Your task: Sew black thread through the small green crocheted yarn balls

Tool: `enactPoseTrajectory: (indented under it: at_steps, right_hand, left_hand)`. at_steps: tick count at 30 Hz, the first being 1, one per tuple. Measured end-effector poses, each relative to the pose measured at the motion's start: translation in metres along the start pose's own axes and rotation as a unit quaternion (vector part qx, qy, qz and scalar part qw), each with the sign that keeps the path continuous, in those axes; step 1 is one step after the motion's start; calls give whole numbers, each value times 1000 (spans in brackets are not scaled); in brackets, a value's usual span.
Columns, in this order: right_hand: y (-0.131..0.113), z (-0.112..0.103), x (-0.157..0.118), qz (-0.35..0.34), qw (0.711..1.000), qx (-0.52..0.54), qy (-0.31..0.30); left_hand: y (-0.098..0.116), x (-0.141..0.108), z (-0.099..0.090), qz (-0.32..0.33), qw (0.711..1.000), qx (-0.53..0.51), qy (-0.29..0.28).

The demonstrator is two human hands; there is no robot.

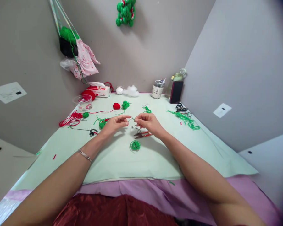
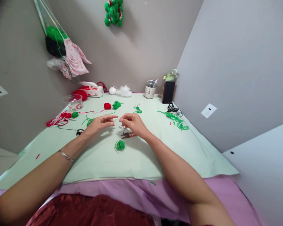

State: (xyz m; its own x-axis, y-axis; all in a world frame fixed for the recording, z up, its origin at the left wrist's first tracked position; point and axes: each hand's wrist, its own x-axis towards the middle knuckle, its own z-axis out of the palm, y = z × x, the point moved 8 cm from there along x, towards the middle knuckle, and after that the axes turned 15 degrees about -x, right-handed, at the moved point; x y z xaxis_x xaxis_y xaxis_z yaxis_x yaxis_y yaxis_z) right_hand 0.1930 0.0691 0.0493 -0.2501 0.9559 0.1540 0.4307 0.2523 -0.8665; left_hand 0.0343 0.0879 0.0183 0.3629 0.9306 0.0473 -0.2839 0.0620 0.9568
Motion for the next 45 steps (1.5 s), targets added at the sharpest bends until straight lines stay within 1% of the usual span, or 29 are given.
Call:
enactPoseTrajectory:
  at_steps: [2,5,9,14,16,18,20,21,23,25,26,27,28,30,32,33,35,36,38,41,43,45]
  right_hand:
    - [-2,1,-1,-6,1000,2,-7]
    - [-2,-1,0,-5,1000,3,-2]
    - [1,-4,2,3,1000,0,10]
    - [4,-4,4,13,1000,-18,11]
    - [5,-2,3,10,999,-30,13]
    - [4,1,1,-1,998,-59,16]
    - [1,7,-2,-31,991,-125,24]
    - [-4,11,-4,-59,983,-174,29]
    - [-16,23,-10,-138,949,-282,28]
    - [-27,36,-18,-212,907,-362,15]
    - [-31,40,-21,-236,894,-381,8]
    - [-34,42,-23,-250,888,-386,1]
    - [-36,40,-24,-251,891,-378,-4]
    - [-34,32,-23,-218,919,-328,-18]
    - [-24,23,-18,-146,957,-246,-56]
    - [-17,20,-15,-108,970,-203,-83]
    - [-6,18,-13,-50,982,-132,-128]
    - [-2,17,-11,-33,984,-106,-142]
    - [1,15,-9,-19,986,-71,-148]
    - [4,15,-7,-4,988,-36,-149]
    - [6,15,-6,2,989,-25,-149]
    - [7,15,-5,6,989,-21,-148]
  left_hand:
    - [-2,0,4,5,999,40,-11]
    - [-3,1,1,7,999,41,11]
    - [-6,3,-6,-29,998,-36,32]
    - [-5,2,-5,-75,983,-167,19]
    - [-4,2,-4,-76,973,-216,18]
    - [-3,3,-5,-68,968,-241,26]
    - [-4,4,-5,-55,967,-245,41]
    - [-5,4,-6,-45,968,-241,52]
    - [-5,2,-6,-22,976,-205,69]
    - [0,0,-5,13,991,-116,69]
    - [4,-1,-4,37,996,-55,63]
    - [10,-2,-2,65,996,8,54]
    - [15,-3,-1,93,992,69,43]
    - [21,-4,2,135,976,171,8]
    - [21,-4,8,149,958,239,-48]
    - [19,-4,11,148,950,264,-81]
    - [15,-5,16,145,937,293,-124]
    - [15,-5,17,146,935,298,-129]
    - [18,-5,16,149,940,287,-112]
    - [24,-5,11,146,956,245,-67]
    - [25,-4,6,132,965,223,-39]
    - [23,-2,3,109,974,194,-30]
